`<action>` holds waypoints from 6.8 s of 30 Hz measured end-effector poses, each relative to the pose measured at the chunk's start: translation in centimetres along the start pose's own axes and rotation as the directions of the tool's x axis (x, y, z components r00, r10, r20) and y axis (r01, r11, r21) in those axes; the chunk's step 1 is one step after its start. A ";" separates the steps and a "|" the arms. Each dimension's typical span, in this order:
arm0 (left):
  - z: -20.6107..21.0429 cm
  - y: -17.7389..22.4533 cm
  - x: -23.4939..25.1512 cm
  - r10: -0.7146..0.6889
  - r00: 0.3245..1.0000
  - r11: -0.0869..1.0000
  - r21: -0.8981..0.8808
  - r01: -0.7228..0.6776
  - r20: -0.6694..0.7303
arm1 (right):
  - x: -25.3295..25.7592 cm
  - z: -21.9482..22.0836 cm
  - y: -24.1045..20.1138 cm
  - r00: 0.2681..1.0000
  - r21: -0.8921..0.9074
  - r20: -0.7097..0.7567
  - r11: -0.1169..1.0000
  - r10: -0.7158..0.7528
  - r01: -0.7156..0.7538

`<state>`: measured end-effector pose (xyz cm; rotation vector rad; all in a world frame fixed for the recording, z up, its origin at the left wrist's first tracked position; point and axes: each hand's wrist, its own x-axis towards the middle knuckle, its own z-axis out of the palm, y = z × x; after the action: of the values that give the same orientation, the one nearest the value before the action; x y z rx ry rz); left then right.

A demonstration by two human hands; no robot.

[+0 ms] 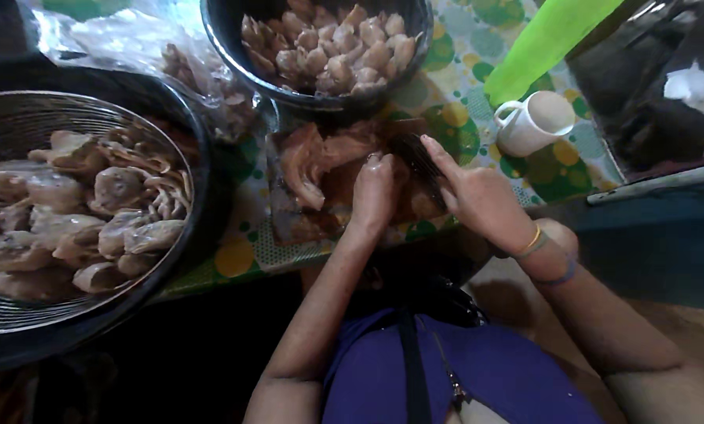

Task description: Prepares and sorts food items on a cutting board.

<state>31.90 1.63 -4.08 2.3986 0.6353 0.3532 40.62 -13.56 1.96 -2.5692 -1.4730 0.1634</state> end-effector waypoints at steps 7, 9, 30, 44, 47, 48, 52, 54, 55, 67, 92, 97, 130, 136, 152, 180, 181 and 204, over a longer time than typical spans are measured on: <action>0.0 0.4 -0.5 0.028 1.000 1.000 0.006 -0.028 0.010 | 0.2 -1.1 -1.3 0.998 -0.005 0.057 1.000 0.028 -0.028; -0.2 0.8 -0.8 -0.005 0.999 1.000 0.010 0.004 0.041 | 1.3 -0.1 -2.1 1.000 -0.007 0.009 1.000 0.021 -0.021; 0.0 -0.1 -2.1 0.004 0.997 0.998 -0.070 -0.009 -0.078 | -3.2 -1.5 -0.3 0.999 0.038 -0.049 0.999 -0.015 0.017; -0.4 0.7 -1.7 -0.082 0.996 0.997 0.008 0.083 -0.033 | -2.8 -1.1 -0.6 0.996 0.064 0.087 0.998 0.024 -0.030; -0.4 0.4 -1.7 -0.080 0.994 0.996 0.019 0.082 -0.077 | -4.3 -1.5 1.0 0.993 0.160 0.108 0.985 0.052 -0.069; -0.6 0.5 -1.7 -0.084 0.994 0.996 0.012 0.085 -0.071 | -4.5 -1.5 1.7 0.995 0.198 0.082 0.977 0.064 -0.079; -1.0 0.4 -1.5 -0.070 0.992 0.997 0.013 0.071 -0.105 | -5.0 -2.6 2.6 0.986 0.233 -0.111 0.968 0.126 -0.097; -0.9 0.5 -0.7 -0.069 0.995 0.997 0.016 0.071 -0.075 | -4.8 -3.0 2.7 0.979 0.195 -0.139 0.974 0.147 -0.118; -0.9 0.6 -0.2 -0.054 0.998 0.998 0.016 0.054 -0.026 | -4.5 -3.0 2.7 0.978 0.183 -0.144 0.975 0.153 -0.125; -0.5 0.4 0.7 -0.024 0.992 0.998 -0.056 0.031 0.124 | -2.0 1.4 6.4 0.918 0.822 0.161 0.466 0.362 -0.328; -9.6 3.8 -1.2 -0.174 0.871 -0.222 -0.880 0.421 0.460 | -4.9 -2.4 0.7 0.921 0.729 -0.272 0.685 0.280 0.007; -21.6 -0.7 2.0 -0.170 0.978 0.721 -0.660 0.209 0.124 | -4.7 -1.7 3.8 0.920 0.771 -0.260 0.637 0.294 0.014; -16.2 -6.9 20.5 -0.086 0.982 0.579 0.810 -0.089 0.169 | 0.9 3.5 8.7 0.840 0.871 -0.270 0.491 0.471 0.005; -15.0 -5.5 19.2 -0.014 0.986 0.615 0.779 -0.125 0.169 | 0.8 3.5 8.7 0.856 0.883 -0.250 0.469 0.452 0.011; -16.6 -3.6 18.9 -0.473 0.836 0.593 0.802 0.070 0.277 | 0.2 4.5 8.8 0.842 0.812 -0.310 0.583 0.441 -0.007; 0.0 1.1 -2.2 -0.007 1.000 0.996 0.091 0.010 -0.031 | -5.6 -0.1 2.3 0.979 0.126 -0.188 0.987 -0.078 0.103; 0.1 1.0 -2.1 0.007 0.999 0.996 0.085 -0.004 -0.043 | -5.4 -0.3 2.1 0.983 0.118 -0.167 0.988 -0.076 0.096; -0.3 -0.2 -3.0 -0.012 0.995 1.000 -0.012 0.011 -0.096 | -4.0 -0.8 -1.2 0.995 0.016 -0.084 0.998 -0.055 0.056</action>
<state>29.12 0.35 -4.28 2.3772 0.6872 0.4681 37.70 -16.50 2.98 -2.4852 -1.5036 0.0609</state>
